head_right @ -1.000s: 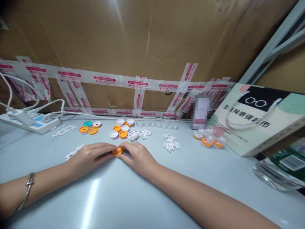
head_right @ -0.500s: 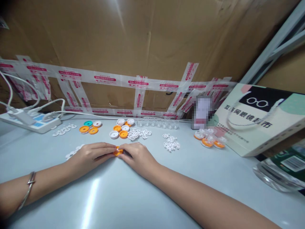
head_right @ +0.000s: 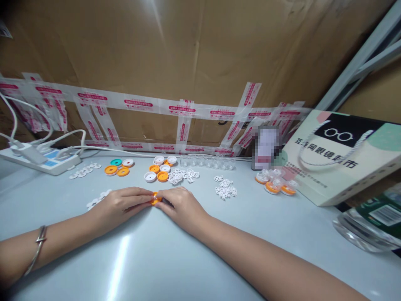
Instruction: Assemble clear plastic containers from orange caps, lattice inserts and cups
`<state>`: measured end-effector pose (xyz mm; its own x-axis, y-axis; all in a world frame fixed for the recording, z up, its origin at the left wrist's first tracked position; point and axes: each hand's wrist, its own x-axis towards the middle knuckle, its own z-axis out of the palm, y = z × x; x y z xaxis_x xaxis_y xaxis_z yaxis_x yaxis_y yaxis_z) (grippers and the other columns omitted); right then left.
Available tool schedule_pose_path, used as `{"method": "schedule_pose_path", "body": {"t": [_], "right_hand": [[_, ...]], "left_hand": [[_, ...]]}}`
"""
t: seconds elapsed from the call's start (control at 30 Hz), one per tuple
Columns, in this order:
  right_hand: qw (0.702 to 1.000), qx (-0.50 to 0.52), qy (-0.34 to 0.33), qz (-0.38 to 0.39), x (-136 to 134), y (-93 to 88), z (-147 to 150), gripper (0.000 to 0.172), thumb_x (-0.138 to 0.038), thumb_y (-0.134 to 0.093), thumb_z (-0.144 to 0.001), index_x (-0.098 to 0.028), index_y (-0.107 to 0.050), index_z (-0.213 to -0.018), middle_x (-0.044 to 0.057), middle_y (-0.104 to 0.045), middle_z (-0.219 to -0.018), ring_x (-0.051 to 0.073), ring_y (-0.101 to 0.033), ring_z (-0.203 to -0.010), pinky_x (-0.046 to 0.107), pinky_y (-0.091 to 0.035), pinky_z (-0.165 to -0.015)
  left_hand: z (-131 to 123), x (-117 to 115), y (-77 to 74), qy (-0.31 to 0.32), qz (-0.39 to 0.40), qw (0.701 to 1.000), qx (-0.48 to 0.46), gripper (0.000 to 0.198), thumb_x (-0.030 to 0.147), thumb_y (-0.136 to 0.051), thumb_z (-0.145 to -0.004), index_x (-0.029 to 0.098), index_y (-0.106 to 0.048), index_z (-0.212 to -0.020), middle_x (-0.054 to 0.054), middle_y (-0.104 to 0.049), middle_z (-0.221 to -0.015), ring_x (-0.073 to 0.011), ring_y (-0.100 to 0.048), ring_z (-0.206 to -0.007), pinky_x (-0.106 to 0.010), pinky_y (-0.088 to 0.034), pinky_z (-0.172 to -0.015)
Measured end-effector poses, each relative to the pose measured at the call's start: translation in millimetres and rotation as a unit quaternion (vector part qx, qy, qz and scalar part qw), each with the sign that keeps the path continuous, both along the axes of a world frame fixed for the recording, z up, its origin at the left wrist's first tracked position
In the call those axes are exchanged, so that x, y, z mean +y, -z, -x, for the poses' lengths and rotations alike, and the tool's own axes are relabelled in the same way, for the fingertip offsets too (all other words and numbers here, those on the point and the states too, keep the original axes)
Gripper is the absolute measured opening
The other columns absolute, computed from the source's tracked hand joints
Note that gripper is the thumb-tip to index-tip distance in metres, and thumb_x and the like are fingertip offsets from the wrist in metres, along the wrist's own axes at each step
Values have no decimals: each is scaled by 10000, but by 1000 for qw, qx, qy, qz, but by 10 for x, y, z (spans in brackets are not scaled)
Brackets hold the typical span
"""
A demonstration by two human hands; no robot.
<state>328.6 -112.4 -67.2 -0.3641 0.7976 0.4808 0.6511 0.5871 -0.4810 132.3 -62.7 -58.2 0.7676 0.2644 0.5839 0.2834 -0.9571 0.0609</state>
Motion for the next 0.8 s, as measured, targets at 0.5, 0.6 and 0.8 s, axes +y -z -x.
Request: {"method": "schedule_pose_path", "body": {"t": [0.5, 0.6, 0.8], "right_hand": [[997, -19, -16, -69, 31, 89, -17, 149, -207, -570, -849, -196, -685, -943, 51, -720, -968, 190, -658, -950, 317, -490, -805], [996, -27, -15, -81, 36, 98, -19, 155, -211, -570, -849, -194, -691, -944, 57, -715, -984, 191, -660, -940, 321, -501, -802], [996, -32, -13, -78, 29, 86, -13, 164, -213, -568, -848, -198, -697, -947, 58, -713, -984, 187, -661, -922, 324, -518, -810]], "left_hand": [[10, -10, 23, -4, -8, 1000, 30, 267, 213, -419, -911, 134, -674, -919, -88, -699, -896, -168, -668, -762, -260, -559, -666], [12, -17, 7, -8, -9, 999, 43, 260, 208, -421, -907, 131, -668, -925, -90, -695, -896, -175, -663, -760, -271, -557, -663], [4, -50, 11, -16, 0, 998, 65, 260, 196, -415, -901, 129, -664, -933, -100, -686, -904, -183, -656, -770, -285, -554, -669]]}}
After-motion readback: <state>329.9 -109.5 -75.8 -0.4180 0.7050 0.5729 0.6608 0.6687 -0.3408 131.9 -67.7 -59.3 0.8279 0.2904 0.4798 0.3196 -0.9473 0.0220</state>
